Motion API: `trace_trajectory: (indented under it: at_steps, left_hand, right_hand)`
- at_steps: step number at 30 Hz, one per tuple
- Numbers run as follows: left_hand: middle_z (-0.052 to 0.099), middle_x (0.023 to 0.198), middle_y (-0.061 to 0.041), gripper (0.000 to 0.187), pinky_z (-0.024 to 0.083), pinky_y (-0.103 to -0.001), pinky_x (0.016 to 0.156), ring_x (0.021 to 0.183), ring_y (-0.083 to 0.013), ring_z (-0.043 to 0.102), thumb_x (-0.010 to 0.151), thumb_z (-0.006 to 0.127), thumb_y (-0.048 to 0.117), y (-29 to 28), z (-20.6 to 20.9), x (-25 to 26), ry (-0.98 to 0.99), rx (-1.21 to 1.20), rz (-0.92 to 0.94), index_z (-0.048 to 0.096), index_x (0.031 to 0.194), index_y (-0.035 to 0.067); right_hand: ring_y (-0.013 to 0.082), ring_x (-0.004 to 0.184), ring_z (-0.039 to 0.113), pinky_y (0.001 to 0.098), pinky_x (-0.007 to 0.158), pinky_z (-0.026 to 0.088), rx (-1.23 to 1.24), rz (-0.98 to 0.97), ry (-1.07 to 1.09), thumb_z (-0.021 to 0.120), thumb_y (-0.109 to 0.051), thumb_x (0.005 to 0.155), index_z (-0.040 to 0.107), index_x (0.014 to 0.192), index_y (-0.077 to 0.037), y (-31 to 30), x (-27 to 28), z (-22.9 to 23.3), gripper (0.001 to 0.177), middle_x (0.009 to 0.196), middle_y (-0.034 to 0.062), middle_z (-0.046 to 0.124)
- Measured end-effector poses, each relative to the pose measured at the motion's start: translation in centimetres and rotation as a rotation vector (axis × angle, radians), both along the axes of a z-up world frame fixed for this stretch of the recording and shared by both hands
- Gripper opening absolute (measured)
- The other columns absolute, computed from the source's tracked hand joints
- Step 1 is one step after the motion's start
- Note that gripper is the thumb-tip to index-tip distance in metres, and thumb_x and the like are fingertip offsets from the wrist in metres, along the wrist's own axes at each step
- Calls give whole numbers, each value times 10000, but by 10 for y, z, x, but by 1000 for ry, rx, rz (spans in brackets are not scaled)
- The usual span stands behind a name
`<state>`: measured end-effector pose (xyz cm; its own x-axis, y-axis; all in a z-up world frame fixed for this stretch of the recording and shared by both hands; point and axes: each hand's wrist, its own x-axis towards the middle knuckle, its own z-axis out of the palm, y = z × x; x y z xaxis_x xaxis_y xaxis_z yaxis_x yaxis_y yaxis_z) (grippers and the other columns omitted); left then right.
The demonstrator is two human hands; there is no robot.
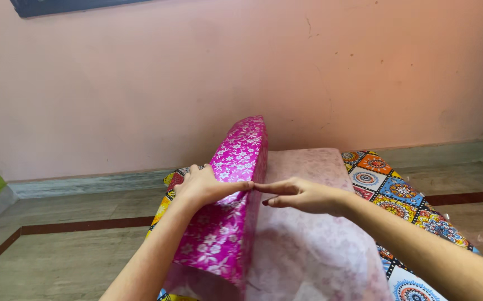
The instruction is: The person places a cardboard box on a table, unfolds a sheet of pink floral wrapping paper, and wraps the box by folding and taping the paper around it. The person smooths the paper and secures the edges with tape, leaving the box partially wrapped.
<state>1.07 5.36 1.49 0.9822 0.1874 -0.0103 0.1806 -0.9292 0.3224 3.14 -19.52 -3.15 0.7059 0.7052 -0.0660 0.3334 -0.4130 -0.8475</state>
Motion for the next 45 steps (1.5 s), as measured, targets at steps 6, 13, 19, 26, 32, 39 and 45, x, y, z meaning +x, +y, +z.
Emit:
trace_trajectory:
  at_steps: [6, 13, 19, 26, 32, 39, 45]
  left_hand:
    - [407, 1570, -235, 1337, 337, -621, 1178, 1488, -393, 385, 562, 803, 797, -11, 0, 0, -18, 166, 19, 372, 1555, 14]
    - [175, 1676, -211, 1314, 180, -827, 1088, 1544, -450, 172, 681, 827, 662, -35, -4, -10, 53, 320, 77, 132, 1630, 75]
    - [125, 1679, -263, 1171, 59, -835, 1074, 1510, -518, 173, 772, 798, 489, -57, -18, -4, -15, 489, 110, 124, 1633, 71]
    - [144, 1670, -283, 1120, 37, -818, 1078, 1493, -556, 190, 805, 772, 470, -67, -23, 3, -8, 531, 113, 146, 1627, 37]
    - [136, 1675, -277, 1147, 59, -827, 1066, 1501, -539, 173, 789, 785, 491, -71, -22, -5, -41, 540, 119, 153, 1624, 24]
    - [59, 1700, -241, 1230, 65, -838, 1068, 1535, -512, 92, 756, 804, 524, -66, -14, -7, 26, 401, 150, 65, 1651, 118]
    - [46, 1714, -203, 1216, 55, -866, 1095, 1573, -449, 34, 726, 797, 534, -49, -9, 3, 34, 198, 148, 86, 1645, 176]
  right_hand:
    - [217, 1542, 294, 395, 1226, 265, -77, 170, -409, 549, -341, 982, 338, 1595, -164, 12, -18, -39, 672, 1729, 88, 214]
    - [306, 1564, 171, 463, 1251, 93, -346, 99, -774, 427, -557, 1020, 341, 1564, -38, 3, -34, -75, 757, 1671, 168, 253]
    - [311, 1562, 173, 468, 1246, 96, -347, 46, -784, 451, -619, 977, 358, 1558, -48, 0, -46, -83, 820, 1666, 161, 273]
    - [314, 1560, 187, 470, 1244, 114, -341, 40, -785, 463, -655, 957, 350, 1560, -43, 1, -46, -84, 866, 1665, 161, 276]
    - [317, 1553, 188, 478, 1239, 112, -350, 26, -780, 460, -667, 945, 354, 1561, -54, 1, -46, -82, 876, 1661, 152, 282]
    - [317, 1556, 203, 478, 1243, 122, -330, 15, -788, 441, -676, 952, 369, 1554, -47, 1, -49, -83, 874, 1662, 155, 291]
    - [310, 1556, 208, 479, 1243, 124, -316, 6, -786, 429, -684, 952, 387, 1546, -49, 0, -50, -84, 871, 1660, 149, 299]
